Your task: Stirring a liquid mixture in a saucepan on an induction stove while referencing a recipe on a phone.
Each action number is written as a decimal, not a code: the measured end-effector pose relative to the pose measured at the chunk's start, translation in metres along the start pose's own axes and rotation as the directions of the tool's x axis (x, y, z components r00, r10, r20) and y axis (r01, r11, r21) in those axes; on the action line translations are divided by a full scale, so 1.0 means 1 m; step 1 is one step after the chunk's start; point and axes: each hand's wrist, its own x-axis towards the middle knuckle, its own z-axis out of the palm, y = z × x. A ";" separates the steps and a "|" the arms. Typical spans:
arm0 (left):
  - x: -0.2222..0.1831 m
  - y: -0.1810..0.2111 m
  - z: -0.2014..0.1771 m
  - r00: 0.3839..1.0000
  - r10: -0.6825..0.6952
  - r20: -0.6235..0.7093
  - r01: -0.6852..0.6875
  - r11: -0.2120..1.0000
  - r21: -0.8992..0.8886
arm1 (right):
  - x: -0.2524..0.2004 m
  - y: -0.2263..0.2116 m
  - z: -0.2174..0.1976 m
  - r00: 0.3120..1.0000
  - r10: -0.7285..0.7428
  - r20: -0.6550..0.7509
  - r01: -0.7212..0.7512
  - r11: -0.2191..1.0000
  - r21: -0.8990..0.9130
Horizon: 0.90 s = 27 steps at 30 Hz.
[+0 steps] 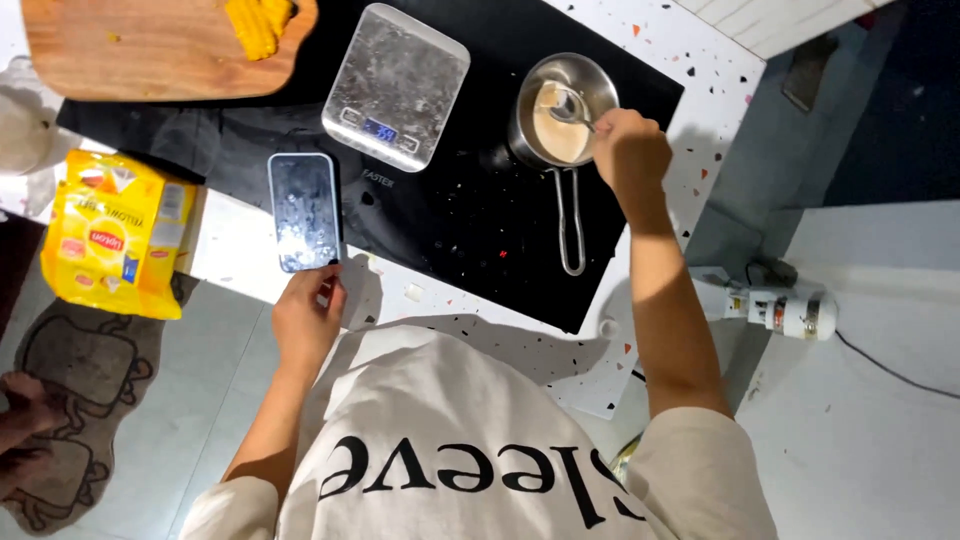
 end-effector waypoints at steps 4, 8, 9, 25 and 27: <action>0.002 0.001 0.002 0.999 -0.008 0.040 0.010 0.999 -0.035 | -0.011 -0.009 -0.023 0.997 -0.042 0.065 0.038 0.998 0.051; 0.003 0.004 0.004 0.999 -0.020 0.039 0.021 0.999 -0.034 | -0.001 -0.001 -0.018 0.995 -0.041 0.095 0.036 0.998 0.053; 0.002 0.004 0.004 0.999 -0.018 0.046 0.020 0.999 -0.034 | -0.009 -0.012 -0.027 0.995 -0.035 0.097 0.030 0.998 0.051; 0.004 0.007 0.001 0.998 -0.001 0.064 0.004 0.999 -0.050 | -0.024 -0.042 -0.059 0.991 -0.087 0.106 0.088 0.996 0.001; 0.004 0.010 0.003 0.998 0.008 0.060 -0.005 0.999 -0.043 | -0.031 -0.055 -0.070 0.991 -0.095 0.096 0.093 0.995 0.024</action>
